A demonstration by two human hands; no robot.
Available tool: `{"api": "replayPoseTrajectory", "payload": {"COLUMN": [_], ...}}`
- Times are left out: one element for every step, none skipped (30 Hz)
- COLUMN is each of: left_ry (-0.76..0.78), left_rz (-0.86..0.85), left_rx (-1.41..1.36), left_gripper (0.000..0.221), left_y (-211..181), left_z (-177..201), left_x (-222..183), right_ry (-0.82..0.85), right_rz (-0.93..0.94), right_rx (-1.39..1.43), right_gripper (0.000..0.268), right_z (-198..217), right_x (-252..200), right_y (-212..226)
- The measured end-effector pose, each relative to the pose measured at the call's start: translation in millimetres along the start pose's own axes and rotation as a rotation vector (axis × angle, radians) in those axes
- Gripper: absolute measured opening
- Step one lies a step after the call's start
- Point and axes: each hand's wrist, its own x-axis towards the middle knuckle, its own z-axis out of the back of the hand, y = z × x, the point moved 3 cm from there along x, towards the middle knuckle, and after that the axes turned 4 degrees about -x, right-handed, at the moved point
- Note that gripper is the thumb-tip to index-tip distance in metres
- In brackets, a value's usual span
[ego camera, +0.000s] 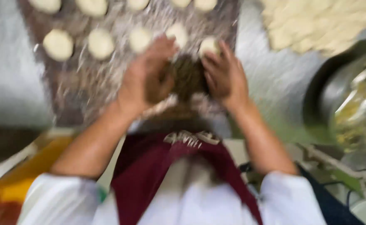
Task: Filling small portions of dough with a mixture using a fork and sealing them into bun shapes on a production table.
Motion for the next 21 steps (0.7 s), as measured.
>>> {"api": "replayPoseTrajectory", "payload": {"left_ry": [0.175, 0.157, 0.188, 0.216, 0.212, 0.07, -0.073, -0.076, -0.113, -0.15, -0.153, -0.187, -0.227, -0.235, -0.179, -0.123, -0.111, -0.1, -0.109, -0.116, -0.056], "left_rz": [0.077, 0.064, -0.088, -0.242, -0.267, -0.27, -0.256, -0.265, -0.182, -0.1, -0.1, -0.125, -0.157, -0.163, -0.146, -0.128, -0.113, -0.182, -0.284, -0.302, -0.342], "left_rx": [0.199, 0.208, 0.226, 0.239, 0.237, 0.165, 0.1, 0.105, 0.168, 0.231, 0.238, 0.213, 0.187, 0.192, 0.196, 0.201, 0.19, 0.11, 0.039, 0.038, 0.119], "left_gripper": [0.05, 0.05, 0.051, 0.054, 0.054, 0.038, 0.033, 0.033, 0.035, 0.048, 0.048, 0.044, 0.039, 0.039, 0.036, 0.032, 0.032, 0.028, 0.026, 0.026, 0.033], "left_y": [3, 13, 11, 6, -2, -10, -18, -8, 3, 14, 13, 12, 12, 6, 2, -1, 3, 4, 8, 15, 19], "left_z": [-11, -20, -34, -50, -49, -43, -33, -31, -29, -26, -18, -9, 0, 3, 4, 4, -7, -19, -29, -41, -58], "left_x": [12, 28, 23, 16, 31, 47, 59, 66, 67, 67, 64, 62, 62, 61, 57, 53, 50, 46, 54, 50, 46], "right_ry": [0.016, 0.006, -0.076, -0.156, -0.177, -0.156, -0.121, -0.129, -0.013, 0.106, 0.107, 0.093, 0.074, 0.069, 0.064, 0.059, 0.071, 0.106, 0.116, 0.101, 0.134], "right_rz": [0.642, 0.663, 0.554, 0.444, 0.445, 0.368, 0.296, 0.303, 0.149, -0.004, 0.003, 0.113, 0.227, 0.238, 0.267, 0.297, 0.279, 0.332, 0.412, 0.421, 0.381], "right_rx": [-0.486, -0.492, -0.526, -0.561, -0.577, -0.507, -0.422, -0.422, -0.422, -0.42, -0.417, -0.404, -0.395, -0.397, -0.4, -0.403, -0.4, -0.382, -0.378, -0.39, -0.405], "right_gripper": [0.023, 0.023, 0.018, 0.013, 0.013, 0.013, 0.015, 0.015, 0.034, 0.059, 0.059, 0.041, 0.024, 0.024, 0.026, 0.027, 0.027, 0.029, 0.034, 0.034, 0.045], "right_z": [-1, 14, 29, 46, 46, 46, 42, 35, 22, 8, 3, -3, -7, -4, -3, -2, -5, -7, -4, 1, 8], "right_x": [-6, 9, 0, -12, -6, 2, 12, 28, 41, 52, 57, 62, 70, 71, 71, 70, 74, 75, 91, 87, 80], "right_y": [15, 11, 6, 1, -5, -13, -20, -21, -28, -34, -33, -28, -23, -20, -16, -12, -19, -23, -25, -18, -13]}}
